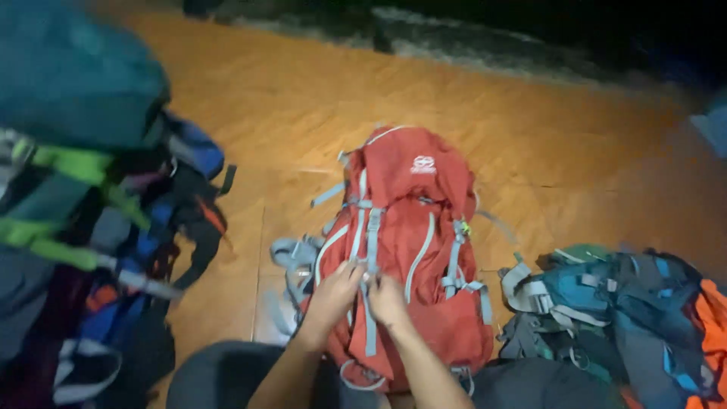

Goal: The person is unfastening buckles and adjusting straps on a red hiking backpack to disassemble it.

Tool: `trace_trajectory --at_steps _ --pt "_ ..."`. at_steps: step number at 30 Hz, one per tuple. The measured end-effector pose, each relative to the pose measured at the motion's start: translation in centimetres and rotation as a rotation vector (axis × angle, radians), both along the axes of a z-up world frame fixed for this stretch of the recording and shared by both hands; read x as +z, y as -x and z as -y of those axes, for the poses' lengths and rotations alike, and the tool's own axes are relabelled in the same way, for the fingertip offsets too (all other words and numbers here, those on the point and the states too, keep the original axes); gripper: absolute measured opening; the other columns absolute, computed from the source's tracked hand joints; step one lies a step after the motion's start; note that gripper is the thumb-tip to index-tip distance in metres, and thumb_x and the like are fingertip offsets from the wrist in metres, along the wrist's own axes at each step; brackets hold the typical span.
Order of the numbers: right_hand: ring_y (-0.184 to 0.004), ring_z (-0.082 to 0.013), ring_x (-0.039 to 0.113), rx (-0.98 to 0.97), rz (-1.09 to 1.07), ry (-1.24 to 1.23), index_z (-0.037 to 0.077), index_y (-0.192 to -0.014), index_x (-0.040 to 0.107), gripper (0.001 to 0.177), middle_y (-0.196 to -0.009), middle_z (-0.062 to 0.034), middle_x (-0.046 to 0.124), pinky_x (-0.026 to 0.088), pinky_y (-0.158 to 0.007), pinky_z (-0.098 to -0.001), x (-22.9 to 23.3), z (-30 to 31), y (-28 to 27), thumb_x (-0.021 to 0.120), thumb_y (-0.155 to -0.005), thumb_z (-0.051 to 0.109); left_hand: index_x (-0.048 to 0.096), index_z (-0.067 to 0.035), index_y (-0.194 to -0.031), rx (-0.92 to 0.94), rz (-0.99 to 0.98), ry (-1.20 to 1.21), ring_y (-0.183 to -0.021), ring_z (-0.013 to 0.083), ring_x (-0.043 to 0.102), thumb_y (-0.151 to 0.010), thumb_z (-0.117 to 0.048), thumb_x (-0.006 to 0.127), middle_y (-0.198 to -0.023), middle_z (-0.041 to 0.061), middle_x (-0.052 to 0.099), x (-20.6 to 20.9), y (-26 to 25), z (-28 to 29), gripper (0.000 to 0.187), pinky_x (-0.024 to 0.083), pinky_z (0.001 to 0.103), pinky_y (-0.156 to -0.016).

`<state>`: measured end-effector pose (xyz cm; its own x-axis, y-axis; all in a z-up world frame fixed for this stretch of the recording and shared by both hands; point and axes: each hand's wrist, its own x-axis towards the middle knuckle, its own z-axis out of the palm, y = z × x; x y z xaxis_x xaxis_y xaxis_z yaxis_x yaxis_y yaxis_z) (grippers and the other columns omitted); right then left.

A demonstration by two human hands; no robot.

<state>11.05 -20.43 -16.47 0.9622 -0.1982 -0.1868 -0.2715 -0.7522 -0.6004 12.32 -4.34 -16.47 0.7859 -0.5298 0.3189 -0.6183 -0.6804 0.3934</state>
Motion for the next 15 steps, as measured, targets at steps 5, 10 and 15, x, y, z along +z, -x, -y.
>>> trace_trajectory --at_steps 5,10,15 --pt "-0.088 -0.0474 0.07 -0.012 0.081 0.028 0.005 -0.084 0.073 0.034 -0.081 -0.0246 0.073 0.052 -0.077 -0.0567 -3.1 1.0 0.1 0.055 -0.098 0.03 0.053 -0.012 -0.126 0.002 0.0 0.071 -0.111 0.0301 0.061 -0.093 -0.008 0.053 -0.11 0.01 0.06 -0.8 0.1 1.1 0.034 0.057 0.043 -0.081" --pt "-0.08 -0.0338 0.074 -0.118 0.091 -0.122 0.019 -0.106 0.077 0.038 -0.085 -0.0109 0.079 0.052 -0.071 -0.0449 6.1 3.0 1.8 0.063 -0.094 0.052 0.06 -0.007 -0.113 0.053 0.027 0.172 -0.093 0.0375 0.06 -0.076 0.0 0.057 -0.096 0.015 0.063 -0.9 -0.6 1.3 0.039 0.048 0.049 -0.081" --pt "-0.106 -0.0333 0.063 0.168 0.072 0.426 0.021 -0.103 0.062 0.05 -0.108 -0.007 0.068 0.043 -0.087 -0.0548 9.3 18.1 2.3 0.066 -0.083 0.066 0.073 -0.028 -0.105 0.155 -0.189 0.197 -0.103 0.0296 0.068 -0.073 -0.005 0.053 -0.105 0.0 0.078 4.4 0.0 0.7 0.045 0.049 0.046 -0.088"
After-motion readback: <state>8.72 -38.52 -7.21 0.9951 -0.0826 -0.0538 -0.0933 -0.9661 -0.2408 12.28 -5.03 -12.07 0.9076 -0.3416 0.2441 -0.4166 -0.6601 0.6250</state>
